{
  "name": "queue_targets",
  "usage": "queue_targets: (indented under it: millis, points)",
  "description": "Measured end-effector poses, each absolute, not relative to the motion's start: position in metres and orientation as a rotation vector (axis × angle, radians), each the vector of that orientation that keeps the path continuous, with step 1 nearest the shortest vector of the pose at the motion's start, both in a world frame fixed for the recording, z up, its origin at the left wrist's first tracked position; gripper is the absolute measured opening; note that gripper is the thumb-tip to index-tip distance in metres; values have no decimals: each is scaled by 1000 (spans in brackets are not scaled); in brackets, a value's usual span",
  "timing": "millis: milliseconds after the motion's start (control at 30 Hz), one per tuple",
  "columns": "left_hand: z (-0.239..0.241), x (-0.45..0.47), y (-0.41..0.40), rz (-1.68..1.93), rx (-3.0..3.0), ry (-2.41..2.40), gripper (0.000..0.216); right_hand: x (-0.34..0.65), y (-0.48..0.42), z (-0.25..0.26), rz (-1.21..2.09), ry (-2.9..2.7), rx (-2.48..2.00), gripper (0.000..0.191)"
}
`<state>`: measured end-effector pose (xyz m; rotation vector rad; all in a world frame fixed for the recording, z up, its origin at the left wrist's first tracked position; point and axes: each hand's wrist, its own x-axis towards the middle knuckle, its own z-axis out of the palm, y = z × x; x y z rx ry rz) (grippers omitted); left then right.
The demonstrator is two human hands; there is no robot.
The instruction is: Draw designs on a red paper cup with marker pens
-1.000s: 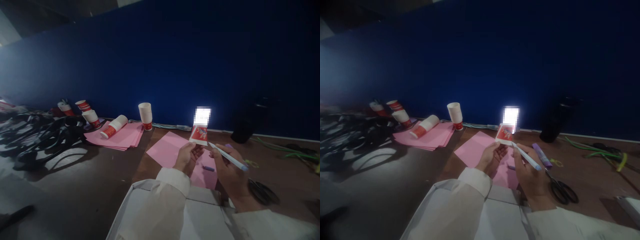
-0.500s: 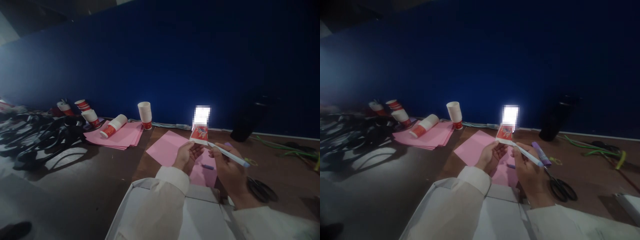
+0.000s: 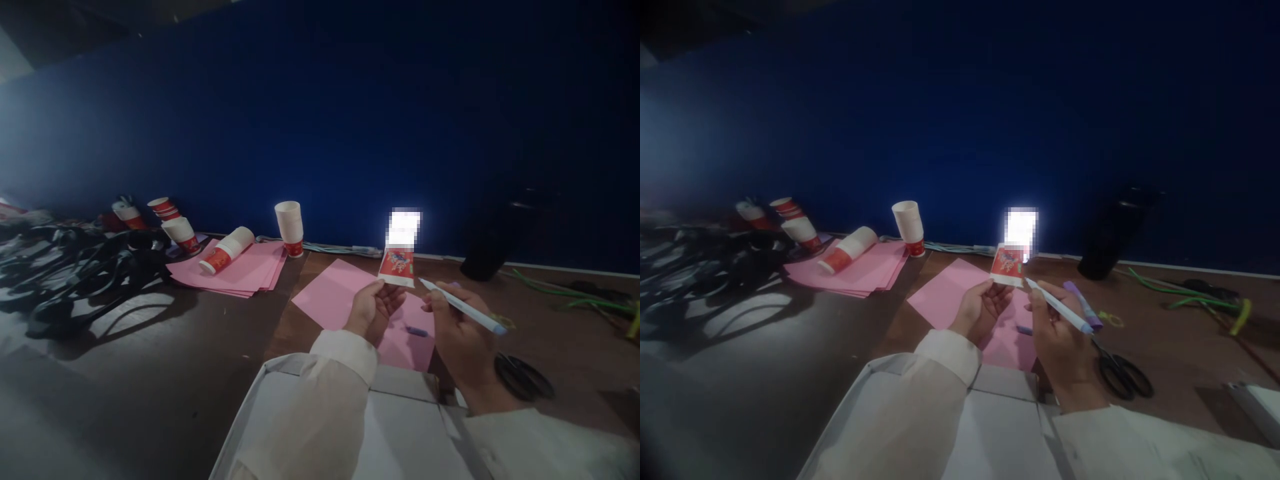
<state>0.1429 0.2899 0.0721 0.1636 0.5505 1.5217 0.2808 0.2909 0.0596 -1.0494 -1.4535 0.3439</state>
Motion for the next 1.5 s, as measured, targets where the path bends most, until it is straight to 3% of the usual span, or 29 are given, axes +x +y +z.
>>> queue_targets:
  millis: [600,1400,1500]
  points:
    - [73,148,289,1550,304,500,9,277,288,60,423,-1585,-1088,34]
    - [70,149,290,1510,295,635,19,277,289,59,259,-1531,-1200,36]
    - [71,149,290,1519,274,651,18,277,289,61,370,-1452,-1161,38]
